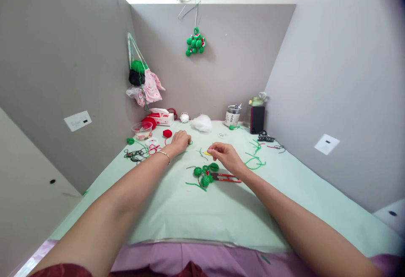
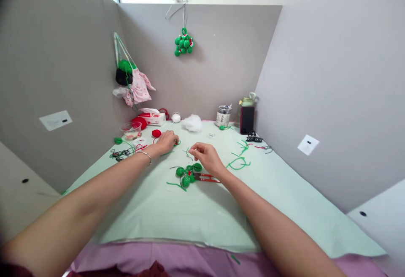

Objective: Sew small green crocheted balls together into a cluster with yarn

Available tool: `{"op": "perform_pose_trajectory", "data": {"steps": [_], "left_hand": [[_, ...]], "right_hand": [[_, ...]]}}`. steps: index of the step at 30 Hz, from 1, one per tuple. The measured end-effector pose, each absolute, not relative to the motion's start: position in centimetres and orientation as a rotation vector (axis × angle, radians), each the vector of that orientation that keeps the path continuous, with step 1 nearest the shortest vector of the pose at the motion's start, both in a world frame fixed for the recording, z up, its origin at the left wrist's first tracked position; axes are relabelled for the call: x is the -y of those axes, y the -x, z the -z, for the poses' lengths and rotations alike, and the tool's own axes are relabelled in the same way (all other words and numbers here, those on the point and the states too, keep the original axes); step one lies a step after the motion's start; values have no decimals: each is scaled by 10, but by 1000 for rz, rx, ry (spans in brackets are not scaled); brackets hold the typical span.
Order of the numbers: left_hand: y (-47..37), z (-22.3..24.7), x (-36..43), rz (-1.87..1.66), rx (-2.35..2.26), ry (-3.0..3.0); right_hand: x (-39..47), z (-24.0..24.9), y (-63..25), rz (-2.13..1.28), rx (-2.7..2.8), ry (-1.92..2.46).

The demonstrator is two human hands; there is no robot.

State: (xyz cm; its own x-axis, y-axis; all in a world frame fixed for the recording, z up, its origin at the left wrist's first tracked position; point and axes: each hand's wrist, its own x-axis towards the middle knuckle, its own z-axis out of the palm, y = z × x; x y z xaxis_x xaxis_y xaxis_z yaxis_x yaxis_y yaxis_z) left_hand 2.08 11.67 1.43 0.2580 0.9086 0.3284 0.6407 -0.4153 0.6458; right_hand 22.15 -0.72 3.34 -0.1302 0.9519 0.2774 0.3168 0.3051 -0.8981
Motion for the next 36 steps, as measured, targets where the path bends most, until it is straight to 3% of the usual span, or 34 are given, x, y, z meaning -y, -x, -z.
{"op": "perform_pose_trajectory", "data": {"steps": [8,12,15,19,27,36], "left_hand": [[-15,-42,-111,-1021,-1275,-1968],[-13,-53,-71,-1032,-946,-1683],[-17,-52,-41,-943,-822,-1701],[-28,-39,-22,-899,-781,-1714],[-6,-32,-14,-578,-669,-1591],[2,-39,-16,-1057,-587,-1223]], "right_hand": [[7,-39,-222,-1050,1446,1102],[10,-43,-222,-942,1429,1074],[14,-44,-220,-832,1514,1009],[14,-40,-217,-948,1608,983],[-8,-36,-240,-918,1340,1109],[4,-31,-225,-1182,1532,1083]]}}
